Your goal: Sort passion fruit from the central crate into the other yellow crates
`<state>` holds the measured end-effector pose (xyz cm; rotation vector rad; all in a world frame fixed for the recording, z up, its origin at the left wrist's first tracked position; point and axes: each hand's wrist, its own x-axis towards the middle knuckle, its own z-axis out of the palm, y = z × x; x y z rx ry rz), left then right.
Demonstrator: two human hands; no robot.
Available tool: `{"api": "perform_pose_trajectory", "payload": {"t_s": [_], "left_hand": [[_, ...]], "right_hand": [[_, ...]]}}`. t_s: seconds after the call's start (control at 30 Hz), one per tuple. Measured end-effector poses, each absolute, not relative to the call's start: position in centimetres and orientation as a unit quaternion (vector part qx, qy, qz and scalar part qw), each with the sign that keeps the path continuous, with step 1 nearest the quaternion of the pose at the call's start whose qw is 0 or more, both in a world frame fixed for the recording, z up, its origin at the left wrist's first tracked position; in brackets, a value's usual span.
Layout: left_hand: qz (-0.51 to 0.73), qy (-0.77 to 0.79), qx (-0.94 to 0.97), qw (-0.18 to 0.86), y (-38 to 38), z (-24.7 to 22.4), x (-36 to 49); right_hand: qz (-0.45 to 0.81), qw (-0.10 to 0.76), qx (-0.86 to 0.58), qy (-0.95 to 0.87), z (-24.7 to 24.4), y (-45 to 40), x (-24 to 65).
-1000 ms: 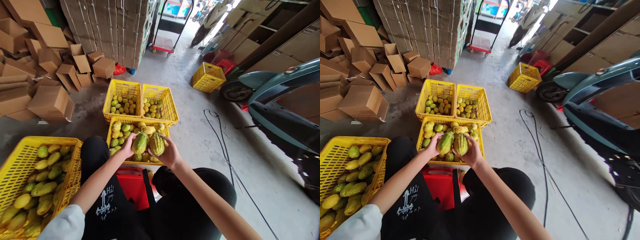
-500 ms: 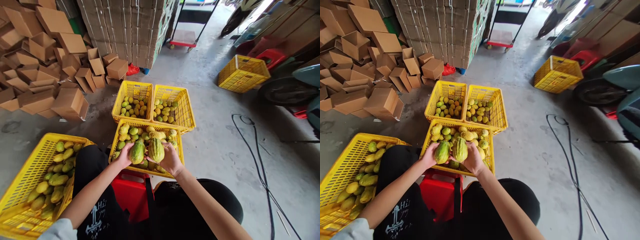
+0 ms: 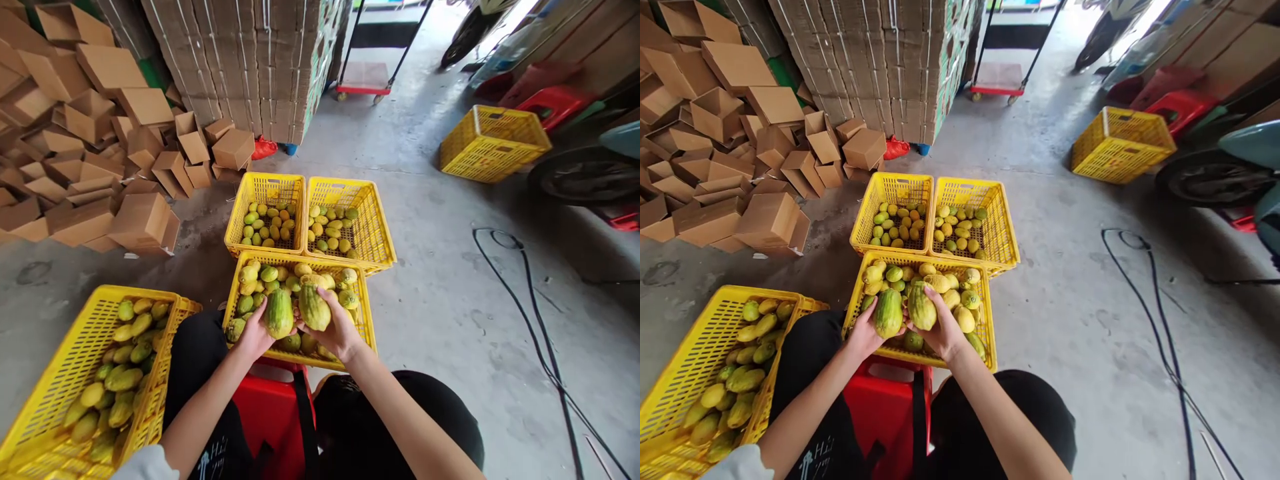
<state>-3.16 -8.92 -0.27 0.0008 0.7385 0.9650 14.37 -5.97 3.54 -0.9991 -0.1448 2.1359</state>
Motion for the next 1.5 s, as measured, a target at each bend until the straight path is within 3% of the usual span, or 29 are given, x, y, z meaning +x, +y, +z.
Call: {"api": "perform_pose_trajectory", "payload": {"t_s": [0.4,0.6,0.87,1.1,1.33,1.5], "left_hand": [[0.461,0.435,0.019,0.773,-9.9,2.0,-3.1],[0.436,0.502,0.072,0.743,-9.5,7.2,-2.6],[0.394,0.598,0.083,0.693,-6.5,12.7,-0.2],[0.454,0.479,0.070,0.748,-9.0,9.0,-2.9],[0.441,0.423,0.103,0.785,-9.5,4.3,-4.1],[0.427,0.399,0.115,0.803,-10.0,2.4,-4.1]], "right_hand": [[0.829,0.380,-0.404,-0.071,3.9,-5.0,14.2],[0.854,0.381,-0.349,-0.054,4.9,-5.1,14.9],[0.814,0.427,-0.390,-0.050,6.8,-5.8,16.1],[0.861,0.403,-0.296,-0.089,5.7,-7.4,15.1],[0.818,0.414,-0.395,-0.055,3.4,-9.3,14.8],[0.826,0.397,-0.390,-0.082,1.7,-10.3,14.9]]}}
